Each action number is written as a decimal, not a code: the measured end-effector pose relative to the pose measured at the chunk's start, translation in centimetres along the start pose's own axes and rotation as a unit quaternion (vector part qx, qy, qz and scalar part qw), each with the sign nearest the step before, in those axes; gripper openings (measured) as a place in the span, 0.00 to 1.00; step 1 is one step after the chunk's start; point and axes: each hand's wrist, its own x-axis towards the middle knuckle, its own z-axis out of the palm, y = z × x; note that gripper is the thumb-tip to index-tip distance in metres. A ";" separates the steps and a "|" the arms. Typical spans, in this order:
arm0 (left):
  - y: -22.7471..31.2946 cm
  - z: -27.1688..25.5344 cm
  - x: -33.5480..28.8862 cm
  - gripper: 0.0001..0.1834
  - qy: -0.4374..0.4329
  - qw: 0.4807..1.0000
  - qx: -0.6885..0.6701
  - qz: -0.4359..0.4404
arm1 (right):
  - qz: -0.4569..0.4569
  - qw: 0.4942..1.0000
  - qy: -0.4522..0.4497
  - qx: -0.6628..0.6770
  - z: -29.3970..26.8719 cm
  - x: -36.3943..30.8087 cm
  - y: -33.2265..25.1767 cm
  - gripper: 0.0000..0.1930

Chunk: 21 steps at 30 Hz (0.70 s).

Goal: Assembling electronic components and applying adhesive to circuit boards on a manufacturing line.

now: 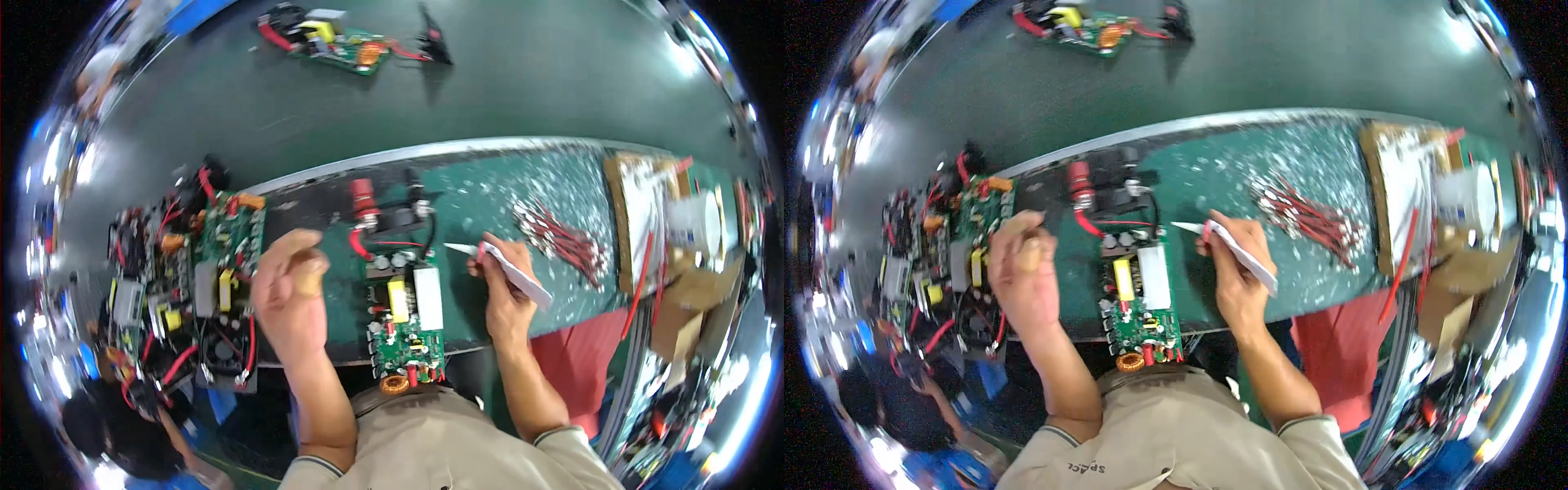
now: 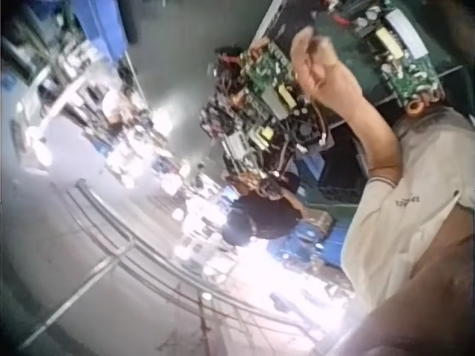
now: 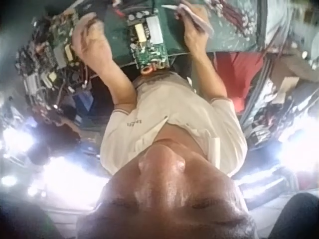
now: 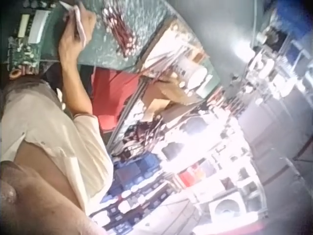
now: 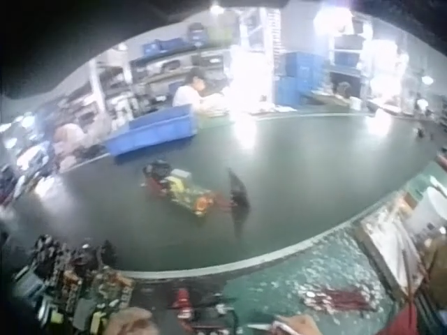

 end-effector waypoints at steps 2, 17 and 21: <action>-0.4 -0.3 0.3 0.17 0.021 0.997 -0.066 -0.039 | 0.019 1.000 0.015 0.011 -0.2 -0.2 0.4 0.12; 7.7 -5.3 3.5 0.07 -0.005 0.775 -0.624 0.095 | 0.021 0.995 0.073 0.067 0.4 -0.1 0.8 0.12; 5.8 -4.8 2.2 0.09 -0.033 0.799 -0.596 0.074 | 0.018 0.996 0.063 0.055 -0.1 0.1 0.8 0.13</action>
